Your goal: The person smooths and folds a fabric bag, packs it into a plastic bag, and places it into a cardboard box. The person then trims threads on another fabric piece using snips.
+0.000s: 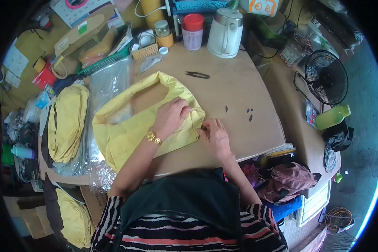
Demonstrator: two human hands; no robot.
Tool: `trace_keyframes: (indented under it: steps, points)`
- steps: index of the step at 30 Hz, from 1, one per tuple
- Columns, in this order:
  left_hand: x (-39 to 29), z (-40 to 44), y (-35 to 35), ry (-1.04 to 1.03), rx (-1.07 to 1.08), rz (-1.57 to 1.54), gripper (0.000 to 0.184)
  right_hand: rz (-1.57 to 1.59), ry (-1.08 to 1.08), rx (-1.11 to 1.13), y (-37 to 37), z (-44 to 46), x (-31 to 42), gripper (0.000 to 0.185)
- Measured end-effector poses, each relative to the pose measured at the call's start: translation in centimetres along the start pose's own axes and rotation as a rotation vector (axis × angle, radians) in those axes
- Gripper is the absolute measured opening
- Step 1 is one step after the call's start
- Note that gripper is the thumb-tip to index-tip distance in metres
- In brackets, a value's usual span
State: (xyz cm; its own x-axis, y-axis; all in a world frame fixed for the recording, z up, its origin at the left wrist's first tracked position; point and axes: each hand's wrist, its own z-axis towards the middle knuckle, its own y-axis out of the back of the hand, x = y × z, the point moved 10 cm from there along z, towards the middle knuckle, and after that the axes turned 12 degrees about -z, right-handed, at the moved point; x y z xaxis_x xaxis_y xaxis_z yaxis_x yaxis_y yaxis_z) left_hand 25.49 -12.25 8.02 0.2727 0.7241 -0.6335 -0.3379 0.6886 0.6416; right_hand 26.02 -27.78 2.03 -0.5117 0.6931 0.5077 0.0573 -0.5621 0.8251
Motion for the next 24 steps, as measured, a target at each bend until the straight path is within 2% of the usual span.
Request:
trace_keyframes:
  steps: [1,2,3,4,5,7,8,10,11,12,13,14,15,17,18,20,21,23,24]
  points:
    - [-0.9,0.1,0.4,-0.010,0.000,0.001,0.023,0.176,-0.126,0.071,-0.5,-0.3,-1.3,0.031]
    - [-2.6,0.1,1.7,-0.105,-0.057,-0.023,0.023,0.177,-0.128,0.065,-0.4,-0.3,-1.4,0.031]
    - [-4.3,-0.2,2.8,-0.197,-0.113,-0.046,0.024,0.370,-0.100,0.038,-0.4,-0.4,-1.2,0.031]
    - [-4.8,-0.2,3.0,-0.197,-0.110,-0.044,0.024,0.564,-0.071,0.012,-0.4,-0.5,-0.9,0.032]
    - [-5.5,-0.4,3.4,-0.229,-0.133,-0.053,0.024,0.567,-0.073,0.014,-0.5,-0.4,-0.6,0.032]
    - [-6.2,-0.9,3.6,-0.253,-0.155,-0.063,0.025,1.011,-0.329,0.308,-3.7,-1.2,-0.5,0.049]
    - [-6.7,-1.2,3.5,-0.308,-0.128,-0.028,0.027,1.014,-0.329,0.313,-3.0,-0.9,-0.8,0.049]
    - [-7.3,-1.8,2.9,-0.380,-0.076,-0.004,0.026,0.806,-0.355,0.643,-3.1,-1.9,-1.4,0.072]
    - [-7.6,-1.8,2.8,-0.380,-0.081,0.000,0.026,0.804,-0.349,0.645,-2.4,-1.8,-1.5,0.072]
    - [-8.3,-1.8,2.9,-0.405,-0.105,-0.062,0.026,0.491,-0.136,0.277,1.7,0.0,-1.7,0.077]
    - [-9.0,-2.1,3.0,-0.427,-0.124,-0.127,0.027,0.451,-0.083,0.117,3.9,0.7,-0.6,0.073]
    - [-9.2,-2.1,2.1,-0.352,-0.007,-0.113,0.038,0.392,-0.036,-0.049,6.1,1.1,0.6,0.070]
    - [-10.1,-2.5,2.9,-0.343,-0.009,-0.110,0.038,0.320,-0.001,-0.211,8.3,1.2,1.8,0.066]
    - [-8.8,-2.9,1.5,-0.062,0.250,-0.027,0.045,-0.010,0.381,0.119,5.2,2.0,4.4,0.037]
    - [-7.0,-4.5,2.0,-0.047,0.320,0.037,0.049,-0.003,0.383,0.127,5.5,2.5,4.2,0.037]
    - [-2.6,-8.3,4.9,0.109,0.504,0.232,0.043,0.001,0.355,0.149,6.4,4.0,4.2,0.022]
    - [-1.4,-9.0,6.7,0.154,0.514,0.244,0.036,0.006,0.370,0.158,6.2,4.5,4.8,0.022]
    - [0.0,-10.7,9.5,0.223,0.532,0.254,0.029,-0.033,0.600,0.117,5.8,3.5,7.9,0.023]
    - [0.5,-11.6,10.6,0.238,0.540,0.309,0.027,-0.023,0.608,0.129,5.8,3.7,8.2,0.023]
